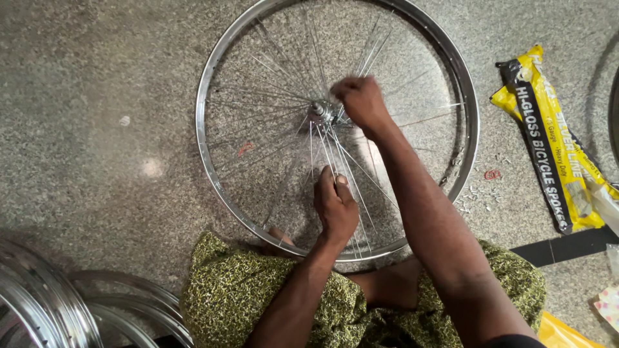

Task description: The person laces a bicycle wheel by hand by inserting metal spokes into the central hub and threading them through the holes in the rim.

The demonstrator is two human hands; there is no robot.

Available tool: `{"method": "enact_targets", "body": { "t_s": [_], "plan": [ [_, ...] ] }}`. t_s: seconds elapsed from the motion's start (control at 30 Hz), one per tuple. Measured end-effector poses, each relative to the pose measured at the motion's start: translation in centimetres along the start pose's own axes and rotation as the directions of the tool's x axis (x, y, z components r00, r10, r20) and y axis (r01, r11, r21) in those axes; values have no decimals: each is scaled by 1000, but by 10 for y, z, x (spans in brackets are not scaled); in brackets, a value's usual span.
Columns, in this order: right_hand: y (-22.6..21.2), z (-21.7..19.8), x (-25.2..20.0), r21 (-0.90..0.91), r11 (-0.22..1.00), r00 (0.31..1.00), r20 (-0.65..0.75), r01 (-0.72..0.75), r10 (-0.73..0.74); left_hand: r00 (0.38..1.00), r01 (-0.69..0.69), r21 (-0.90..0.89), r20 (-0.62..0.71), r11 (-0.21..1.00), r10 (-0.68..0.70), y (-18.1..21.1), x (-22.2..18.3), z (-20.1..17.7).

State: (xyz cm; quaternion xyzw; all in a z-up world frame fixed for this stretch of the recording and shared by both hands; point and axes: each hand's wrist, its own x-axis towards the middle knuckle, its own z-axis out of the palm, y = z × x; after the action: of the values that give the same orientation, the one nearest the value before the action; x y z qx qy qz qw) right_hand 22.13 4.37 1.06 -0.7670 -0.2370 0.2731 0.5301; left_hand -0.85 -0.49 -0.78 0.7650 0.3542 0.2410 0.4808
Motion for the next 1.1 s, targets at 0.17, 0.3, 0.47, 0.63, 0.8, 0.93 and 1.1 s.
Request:
{"method": "enact_targets", "body": {
  "t_s": [0.17,0.3,0.47,0.63,0.8,0.93,1.1],
  "plan": [
    [-65,1,8,-432,861,963,118,269,-242,999,-50,120,-7,992,51,-6,1,5],
    [-93,22,27,-533,712,883,367,457,-292,999,35,36,27,999,-36,0,-1,2],
    [-107,25,34,-496,690,849,315,528,-424,1000,-11,26,-13,1000,12,0,2,4],
    [-126,16,38,-459,623,739,120,633,-663,1000,-23,22,-19,1000,23,0,2,7],
    [-105,12,59,-288,840,842,-161,459,-515,998,-45,59,-41,997,48,-5,0,11],
    [-77,-16,99,-260,922,807,-454,286,-378,995,-76,39,-58,996,79,-10,0,13],
    [-71,-19,75,-92,847,760,-399,524,-513,996,-70,104,-39,992,75,-4,0,12]
  ]
}}
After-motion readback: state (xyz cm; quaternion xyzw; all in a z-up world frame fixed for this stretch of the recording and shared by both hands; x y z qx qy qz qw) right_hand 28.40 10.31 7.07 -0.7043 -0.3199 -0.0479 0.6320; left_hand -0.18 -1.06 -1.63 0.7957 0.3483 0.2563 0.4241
